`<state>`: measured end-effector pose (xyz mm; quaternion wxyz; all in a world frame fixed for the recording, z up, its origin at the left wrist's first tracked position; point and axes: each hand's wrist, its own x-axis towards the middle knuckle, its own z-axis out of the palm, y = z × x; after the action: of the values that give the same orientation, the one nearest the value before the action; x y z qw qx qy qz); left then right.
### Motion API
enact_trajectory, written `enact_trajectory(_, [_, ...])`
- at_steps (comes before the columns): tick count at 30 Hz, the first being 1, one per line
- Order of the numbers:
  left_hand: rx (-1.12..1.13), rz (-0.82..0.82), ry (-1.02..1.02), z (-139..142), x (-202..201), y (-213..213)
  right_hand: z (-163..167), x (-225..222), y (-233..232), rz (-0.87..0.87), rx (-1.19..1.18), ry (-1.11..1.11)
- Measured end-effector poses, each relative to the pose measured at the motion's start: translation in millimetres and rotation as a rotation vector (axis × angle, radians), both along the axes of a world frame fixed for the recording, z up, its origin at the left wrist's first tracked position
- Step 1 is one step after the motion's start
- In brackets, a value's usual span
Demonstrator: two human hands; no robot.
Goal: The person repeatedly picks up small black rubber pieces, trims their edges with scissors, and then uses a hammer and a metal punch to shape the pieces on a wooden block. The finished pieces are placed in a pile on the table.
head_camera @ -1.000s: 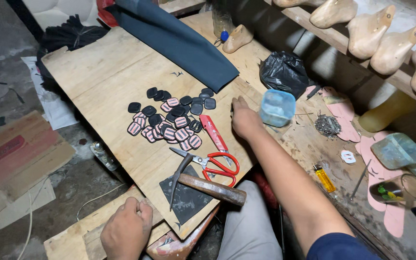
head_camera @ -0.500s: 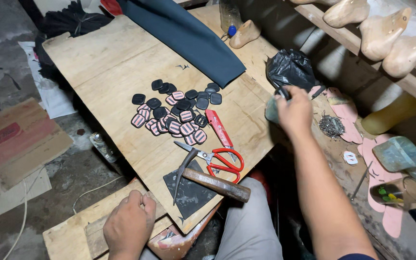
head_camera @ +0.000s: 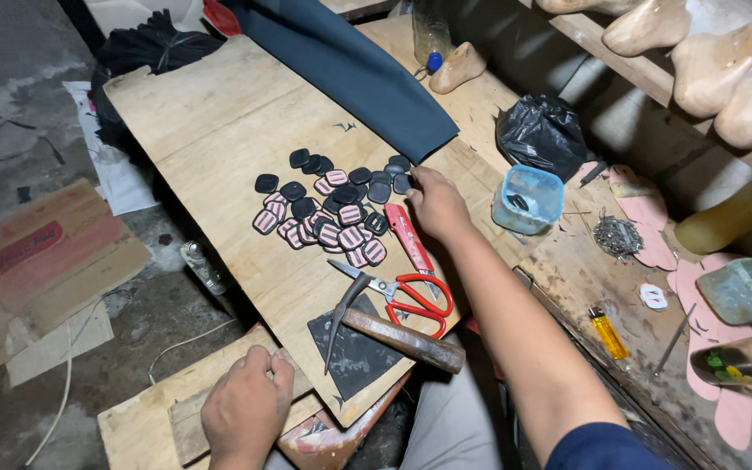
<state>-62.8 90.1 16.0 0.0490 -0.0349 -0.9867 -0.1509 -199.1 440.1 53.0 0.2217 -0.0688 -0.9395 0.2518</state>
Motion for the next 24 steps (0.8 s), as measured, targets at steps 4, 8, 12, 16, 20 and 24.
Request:
enact_trajectory(4, [0.003, 0.005, -0.013, 2, -1, 0, 2, -13, -13, -0.089, 0.018, -0.103])
enact_trajectory(8, [0.028, -0.012, 0.022, 2, -2, -2, 2, -4, -13, -0.097, -0.079, 0.012])
enact_trajectory(12, [0.037, -0.035, 0.039, 1, 1, -9, -5, 27, -28, -0.038, -0.622, -0.029])
enact_trajectory(16, [0.117, -0.062, 0.084, 1, 6, -17, -2, 73, -43, 0.066, -0.957, -0.119])
enact_trajectory(20, [0.156, -0.064, 0.098, 4, 13, -19, 0, 93, -44, 0.016, -0.849, -0.154])
enact_trajectory(24, [0.123, -0.057, 0.076, 12, 18, -16, 5, 77, -29, -0.11, -0.808, -0.092])
